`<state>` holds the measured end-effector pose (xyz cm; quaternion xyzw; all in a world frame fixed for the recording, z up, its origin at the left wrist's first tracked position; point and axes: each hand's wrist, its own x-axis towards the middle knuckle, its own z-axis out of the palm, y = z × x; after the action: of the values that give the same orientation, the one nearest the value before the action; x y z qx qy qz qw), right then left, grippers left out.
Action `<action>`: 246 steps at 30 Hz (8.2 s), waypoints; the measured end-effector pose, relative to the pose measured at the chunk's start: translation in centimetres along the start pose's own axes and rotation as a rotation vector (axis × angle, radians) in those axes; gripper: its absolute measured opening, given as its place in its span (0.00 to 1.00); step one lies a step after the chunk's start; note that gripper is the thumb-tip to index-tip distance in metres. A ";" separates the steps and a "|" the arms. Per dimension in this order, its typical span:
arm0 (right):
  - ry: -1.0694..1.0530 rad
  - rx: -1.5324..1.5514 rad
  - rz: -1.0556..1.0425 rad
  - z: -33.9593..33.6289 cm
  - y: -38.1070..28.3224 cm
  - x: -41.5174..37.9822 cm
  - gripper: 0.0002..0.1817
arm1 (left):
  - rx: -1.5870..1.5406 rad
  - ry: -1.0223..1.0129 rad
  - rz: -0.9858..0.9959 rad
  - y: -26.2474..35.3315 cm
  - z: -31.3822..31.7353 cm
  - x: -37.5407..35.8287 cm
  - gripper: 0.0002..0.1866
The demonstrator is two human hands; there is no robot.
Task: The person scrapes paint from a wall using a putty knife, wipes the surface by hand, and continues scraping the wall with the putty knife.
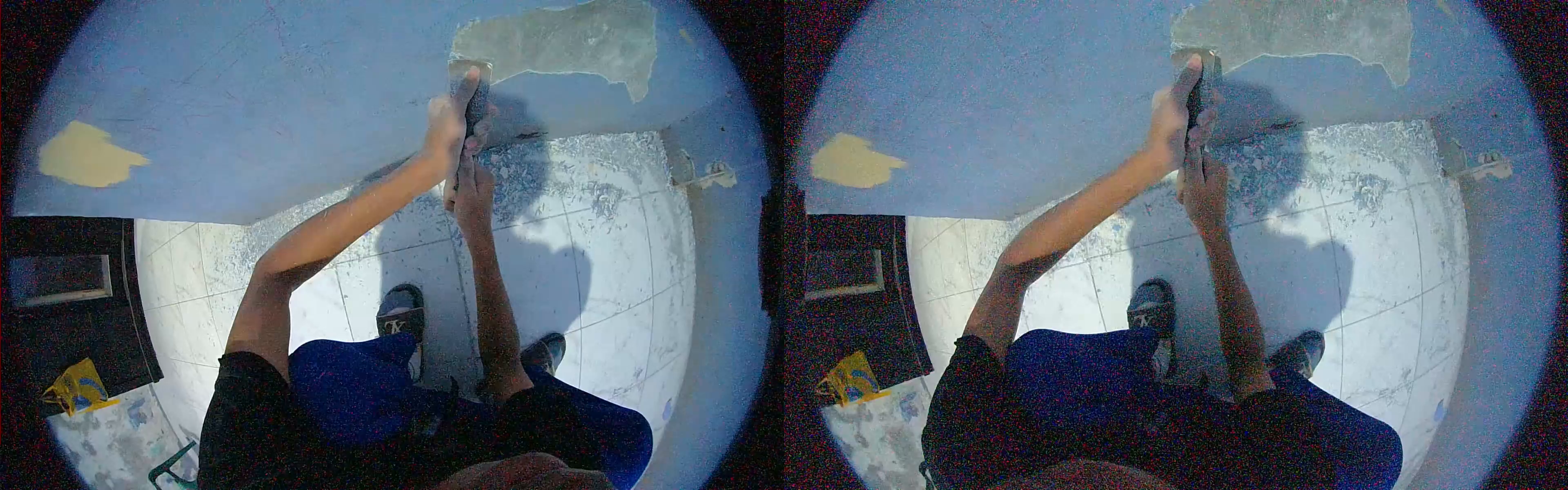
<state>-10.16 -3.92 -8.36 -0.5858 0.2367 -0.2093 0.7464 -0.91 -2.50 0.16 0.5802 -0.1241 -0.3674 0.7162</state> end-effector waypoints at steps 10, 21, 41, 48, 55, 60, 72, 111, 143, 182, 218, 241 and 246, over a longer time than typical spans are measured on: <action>0.011 0.302 0.045 1.1 -1.2 -1.0 0.26 | 0.219 -0.010 0.314 0.4 0.0 -0.2 0.31; 0.040 -0.115 -0.071 0.1 -3.5 1.9 0.27 | 0.210 0.016 0.406 2.9 1.6 0.1 0.28; 0.255 0.066 -0.085 -0.2 -3.2 -0.4 0.24 | 0.029 0.130 0.303 1.5 3.6 1.5 0.28; 0.286 -0.094 -0.172 -1.0 -2.2 0.2 0.22 | 0.102 0.015 0.336 0.7 3.0 1.4 0.27; 0.268 -0.179 -0.384 -0.5 -1.6 0.9 0.27 | 0.160 0.025 0.437 1.9 2.2 0.9 0.29; 0.278 -0.199 -0.301 -0.1 -0.7 2.3 0.21 | 0.154 0.069 0.531 1.1 2.4 2.5 0.29; 0.292 -0.149 -0.313 -1.4 -0.8 1.1 0.23 | 0.148 0.046 0.561 2.7 4.1 1.6 0.29; 0.234 -0.516 -0.563 -2.1 1.1 2.6 0.13 | 0.184 0.106 0.521 2.2 3.7 1.7 0.29; 0.321 -0.971 -0.809 -3.5 1.6 2.1 0.15 | 0.205 0.084 0.230 1.6 3.6 1.4 0.29; 0.270 0.289 -0.059 3.9 -3.9 -1.1 0.24 | 0.237 -0.143 0.346 2.8 1.3 1.3 0.21; 0.238 -0.365 -0.368 -2.1 -1.4 1.9 0.15 | 0.128 -0.181 0.421 3.5 2.2 1.5 0.32; -0.240 -0.242 -0.025 -3.1 -6.3 2.4 0.21 | 0.262 -0.129 0.519 1.2 -0.6 1.8 0.29; -0.567 -1.234 -0.256 -12.5 -8.1 0.8 0.18 | 0.355 -0.332 0.265 -9.4 -7.8 0.5 0.30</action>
<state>-17.31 -15.92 -3.12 -0.9588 0.0373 0.0381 0.2792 0.55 2.44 -10.99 0.6071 -0.3769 -0.3333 0.6151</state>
